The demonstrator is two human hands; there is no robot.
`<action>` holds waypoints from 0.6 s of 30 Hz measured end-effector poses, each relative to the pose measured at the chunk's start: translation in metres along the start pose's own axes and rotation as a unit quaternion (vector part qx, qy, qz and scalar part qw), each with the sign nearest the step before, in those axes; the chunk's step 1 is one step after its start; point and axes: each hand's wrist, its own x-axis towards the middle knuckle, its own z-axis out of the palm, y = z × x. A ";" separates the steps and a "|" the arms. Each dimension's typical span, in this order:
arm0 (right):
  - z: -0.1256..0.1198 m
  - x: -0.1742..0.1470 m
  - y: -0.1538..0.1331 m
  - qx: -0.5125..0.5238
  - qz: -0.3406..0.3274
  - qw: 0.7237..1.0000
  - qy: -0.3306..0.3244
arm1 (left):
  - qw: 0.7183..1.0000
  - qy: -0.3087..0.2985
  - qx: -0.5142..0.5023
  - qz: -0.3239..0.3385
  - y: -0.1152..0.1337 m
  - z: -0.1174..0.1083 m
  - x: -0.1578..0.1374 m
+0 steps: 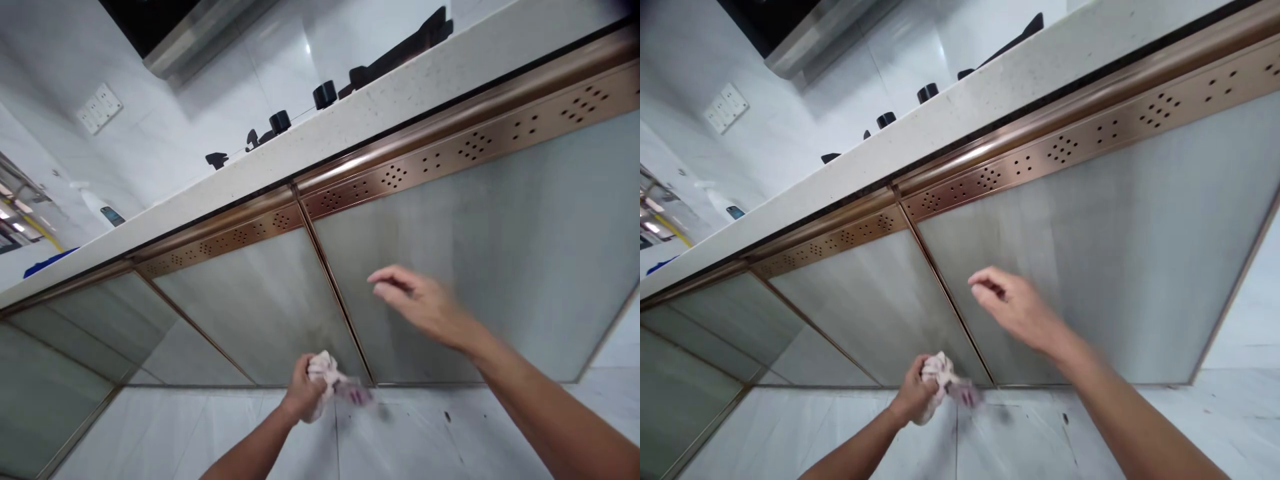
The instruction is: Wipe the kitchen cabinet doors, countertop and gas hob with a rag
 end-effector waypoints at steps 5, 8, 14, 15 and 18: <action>0.071 -0.031 0.032 0.061 0.099 0.974 -0.193 | 0.996 -0.033 -0.077 0.028 0.058 -0.012 -0.008; 0.110 -0.055 0.034 0.138 0.118 0.966 -0.184 | 0.987 -0.051 -0.147 0.042 0.085 -0.006 -0.026; 0.158 -0.095 0.025 0.246 0.146 0.949 -0.133 | 0.937 -0.040 -0.340 -0.063 0.099 0.014 -0.050; 0.160 -0.096 0.024 0.240 0.164 0.950 -0.113 | 0.927 -0.058 -0.366 -0.064 0.099 0.014 -0.052; 0.148 -0.081 0.020 0.184 0.157 0.968 -0.065 | 0.923 -0.099 -0.373 -0.016 0.099 0.004 -0.060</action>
